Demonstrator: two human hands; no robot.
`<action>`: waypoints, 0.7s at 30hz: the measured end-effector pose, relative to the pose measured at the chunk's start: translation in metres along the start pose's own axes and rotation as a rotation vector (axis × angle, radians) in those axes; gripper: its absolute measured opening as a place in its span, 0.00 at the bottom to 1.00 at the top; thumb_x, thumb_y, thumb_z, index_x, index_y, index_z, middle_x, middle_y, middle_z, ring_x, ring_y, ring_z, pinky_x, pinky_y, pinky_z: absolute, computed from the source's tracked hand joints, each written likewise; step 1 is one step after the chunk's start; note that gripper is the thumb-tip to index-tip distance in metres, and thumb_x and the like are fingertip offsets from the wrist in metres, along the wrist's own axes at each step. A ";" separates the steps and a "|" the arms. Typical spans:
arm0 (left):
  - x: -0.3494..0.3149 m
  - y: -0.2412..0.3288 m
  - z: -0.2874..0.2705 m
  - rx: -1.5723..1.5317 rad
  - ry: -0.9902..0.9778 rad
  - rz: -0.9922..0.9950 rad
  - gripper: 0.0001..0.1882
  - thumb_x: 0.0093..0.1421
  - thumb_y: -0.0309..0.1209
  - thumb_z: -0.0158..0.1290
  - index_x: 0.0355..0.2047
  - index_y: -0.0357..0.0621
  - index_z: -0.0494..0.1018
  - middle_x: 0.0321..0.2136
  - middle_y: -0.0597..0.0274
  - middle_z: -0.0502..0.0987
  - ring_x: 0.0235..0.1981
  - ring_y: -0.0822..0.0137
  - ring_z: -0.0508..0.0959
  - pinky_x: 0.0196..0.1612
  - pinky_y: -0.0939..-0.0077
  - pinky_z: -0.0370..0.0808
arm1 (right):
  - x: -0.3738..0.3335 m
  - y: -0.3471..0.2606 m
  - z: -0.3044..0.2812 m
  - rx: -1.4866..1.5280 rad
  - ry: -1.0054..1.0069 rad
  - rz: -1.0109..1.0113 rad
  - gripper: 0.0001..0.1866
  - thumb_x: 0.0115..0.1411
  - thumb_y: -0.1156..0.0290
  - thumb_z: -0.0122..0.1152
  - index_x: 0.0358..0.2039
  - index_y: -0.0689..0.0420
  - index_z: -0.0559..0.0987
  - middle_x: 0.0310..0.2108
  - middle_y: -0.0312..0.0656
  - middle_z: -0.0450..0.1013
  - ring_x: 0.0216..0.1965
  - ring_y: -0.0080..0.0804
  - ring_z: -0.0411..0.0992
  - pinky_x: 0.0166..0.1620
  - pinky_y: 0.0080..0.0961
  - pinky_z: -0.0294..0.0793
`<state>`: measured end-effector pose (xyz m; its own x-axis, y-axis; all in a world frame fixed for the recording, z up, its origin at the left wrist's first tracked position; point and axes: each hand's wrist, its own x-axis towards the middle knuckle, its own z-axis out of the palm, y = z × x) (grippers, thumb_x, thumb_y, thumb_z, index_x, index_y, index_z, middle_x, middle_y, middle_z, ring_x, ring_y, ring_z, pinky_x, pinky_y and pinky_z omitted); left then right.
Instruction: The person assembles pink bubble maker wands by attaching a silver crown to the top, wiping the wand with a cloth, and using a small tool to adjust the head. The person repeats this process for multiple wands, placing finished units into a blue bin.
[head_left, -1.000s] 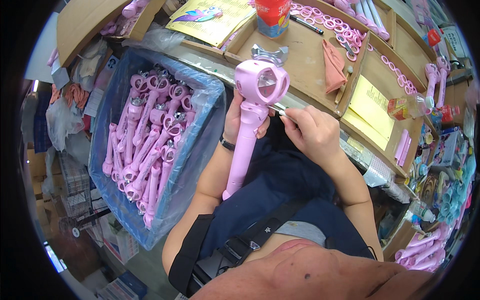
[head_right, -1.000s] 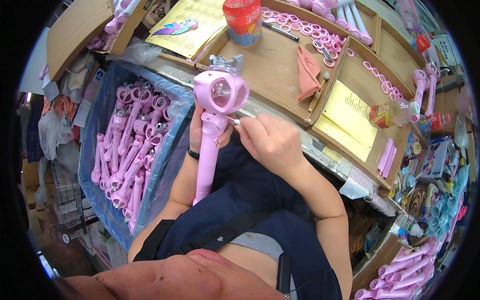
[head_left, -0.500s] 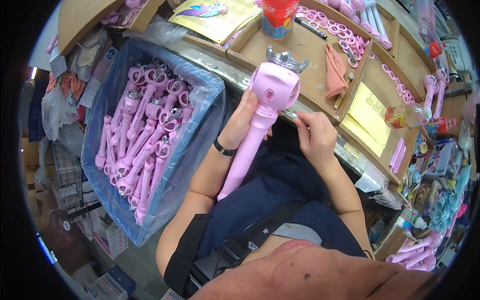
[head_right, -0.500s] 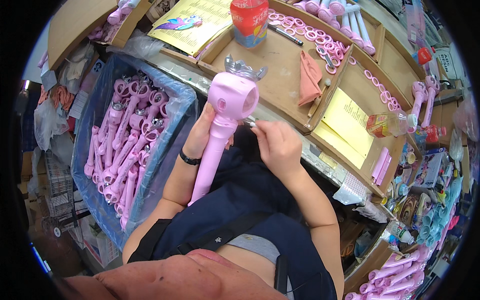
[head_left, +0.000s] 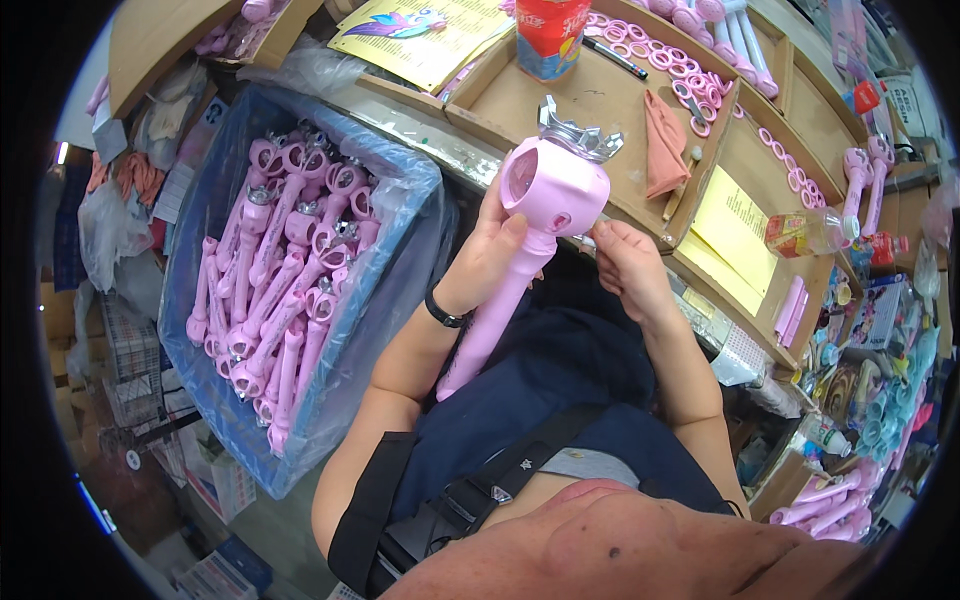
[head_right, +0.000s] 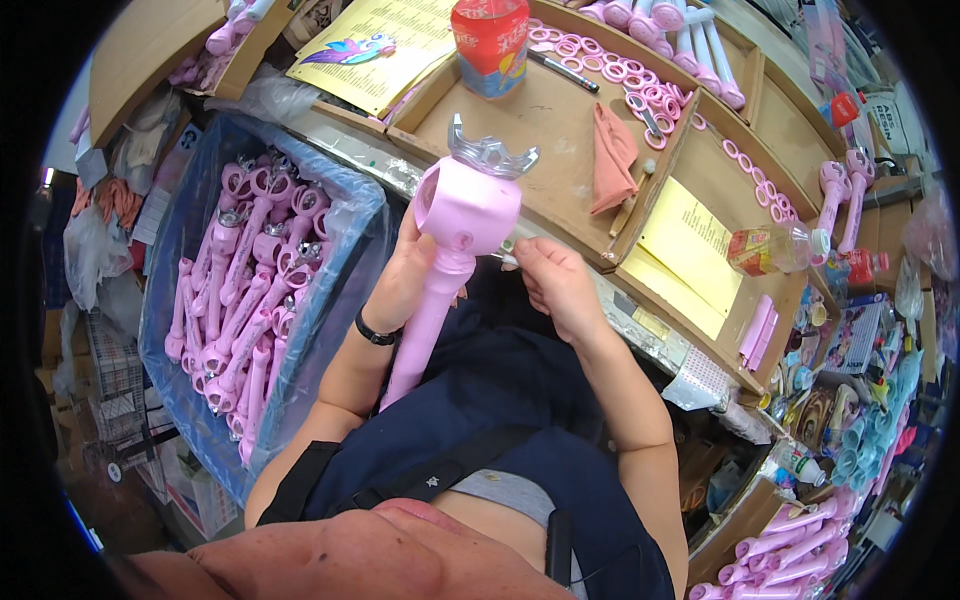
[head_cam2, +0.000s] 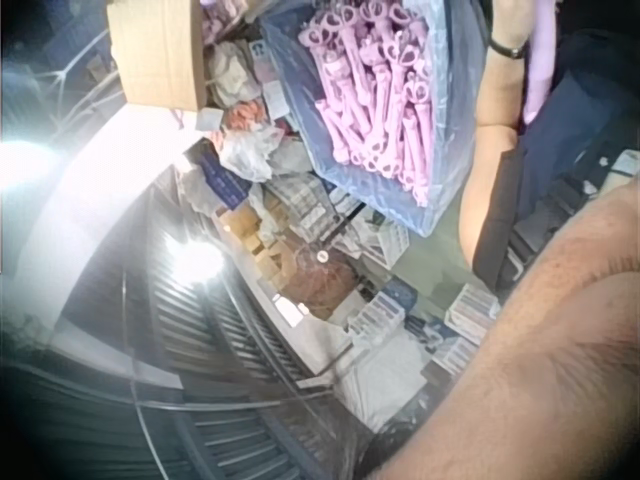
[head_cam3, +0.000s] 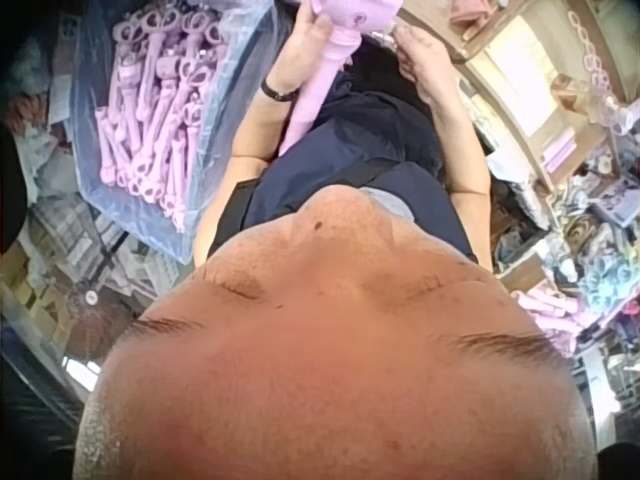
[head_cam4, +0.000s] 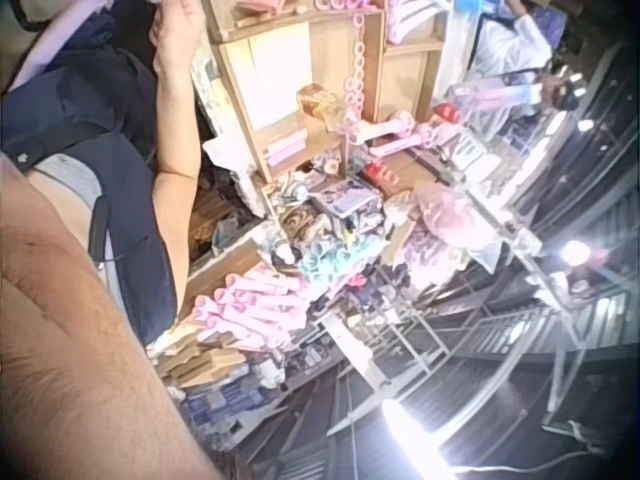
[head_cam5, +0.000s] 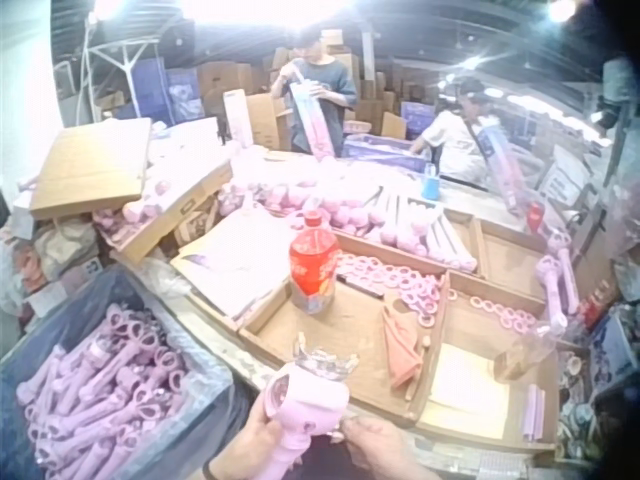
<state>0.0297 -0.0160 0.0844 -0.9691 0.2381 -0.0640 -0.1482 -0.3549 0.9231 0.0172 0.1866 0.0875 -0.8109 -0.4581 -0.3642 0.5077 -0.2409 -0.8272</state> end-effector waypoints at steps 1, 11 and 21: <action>0.000 0.001 -0.001 -0.021 -0.003 0.002 0.34 0.66 0.46 0.41 0.65 0.48 0.40 0.34 0.58 0.72 0.23 0.73 0.74 0.23 0.82 0.73 | -0.004 0.004 0.006 -0.154 0.103 -0.120 0.07 0.61 0.70 0.55 0.32 0.61 0.73 0.23 0.31 0.67 0.23 0.23 0.66 0.28 0.19 0.66; 0.004 -0.007 -0.012 0.068 0.024 -0.026 0.30 0.64 0.55 0.37 0.52 0.40 0.58 0.31 0.56 0.73 0.18 0.70 0.73 0.21 0.80 0.72 | -0.001 0.011 0.017 -0.916 0.360 -0.772 0.07 0.51 0.72 0.64 0.30 0.57 0.76 0.18 0.40 0.67 0.17 0.38 0.67 0.22 0.30 0.66; 0.017 -0.019 -0.026 -0.569 -0.065 -0.148 0.33 0.64 0.57 0.33 0.46 0.36 0.66 0.31 0.54 0.75 0.17 0.69 0.73 0.17 0.79 0.70 | 0.005 0.004 0.029 -1.194 0.483 -1.082 0.10 0.45 0.75 0.67 0.29 0.55 0.76 0.17 0.38 0.65 0.16 0.35 0.66 0.20 0.28 0.64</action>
<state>0.0110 -0.0290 0.0559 -0.9188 0.3703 -0.1366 -0.3804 -0.7385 0.5567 0.0234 0.1587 0.0943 -0.7385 -0.1867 0.6479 -0.6098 0.5951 -0.5235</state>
